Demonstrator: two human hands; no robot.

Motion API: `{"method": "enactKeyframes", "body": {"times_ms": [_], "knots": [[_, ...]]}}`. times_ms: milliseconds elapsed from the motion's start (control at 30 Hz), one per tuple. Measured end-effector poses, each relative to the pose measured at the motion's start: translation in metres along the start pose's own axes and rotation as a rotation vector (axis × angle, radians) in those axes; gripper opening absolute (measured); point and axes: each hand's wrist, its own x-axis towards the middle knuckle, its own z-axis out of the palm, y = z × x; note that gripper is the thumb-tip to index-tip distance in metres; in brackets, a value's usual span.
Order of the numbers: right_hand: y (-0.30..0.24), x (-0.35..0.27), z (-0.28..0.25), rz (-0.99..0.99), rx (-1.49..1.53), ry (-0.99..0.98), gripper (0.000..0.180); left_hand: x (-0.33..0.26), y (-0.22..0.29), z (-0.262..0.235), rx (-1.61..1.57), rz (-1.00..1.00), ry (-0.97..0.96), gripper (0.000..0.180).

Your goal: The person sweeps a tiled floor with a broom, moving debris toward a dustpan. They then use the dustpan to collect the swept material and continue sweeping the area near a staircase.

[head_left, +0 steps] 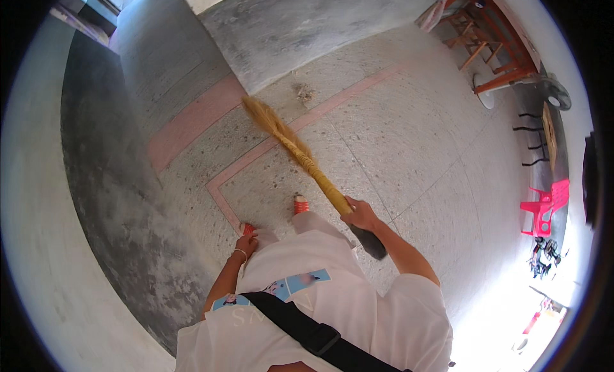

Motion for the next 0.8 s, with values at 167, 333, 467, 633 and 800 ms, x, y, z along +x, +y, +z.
{"method": "enactKeyframes", "body": {"times_ms": [167,333,467,633,800], "knots": [[0.059,-0.067,0.005,0.154,-0.014,0.252,0.073,0.011,0.03,-0.009,0.258,0.097,-0.023,0.026],[0.064,-0.07,0.001,0.285,0.085,0.483,0.065,0.022,0.009,-0.008,0.05,0.113,-0.019,0.023],[0.081,-0.013,-0.011,0.459,0.268,0.496,0.047,0.013,0.026,-0.015,0.023,0.13,0.011,0.023],[0.058,0.072,0.009,0.601,0.897,0.398,0.029,-0.002,0.013,-0.017,0.066,-0.027,-0.034,0.024],[-0.014,0.101,0.029,0.481,0.968,0.184,0.022,-0.01,0.007,-0.022,0.106,-0.017,0.031,0.024]]}}
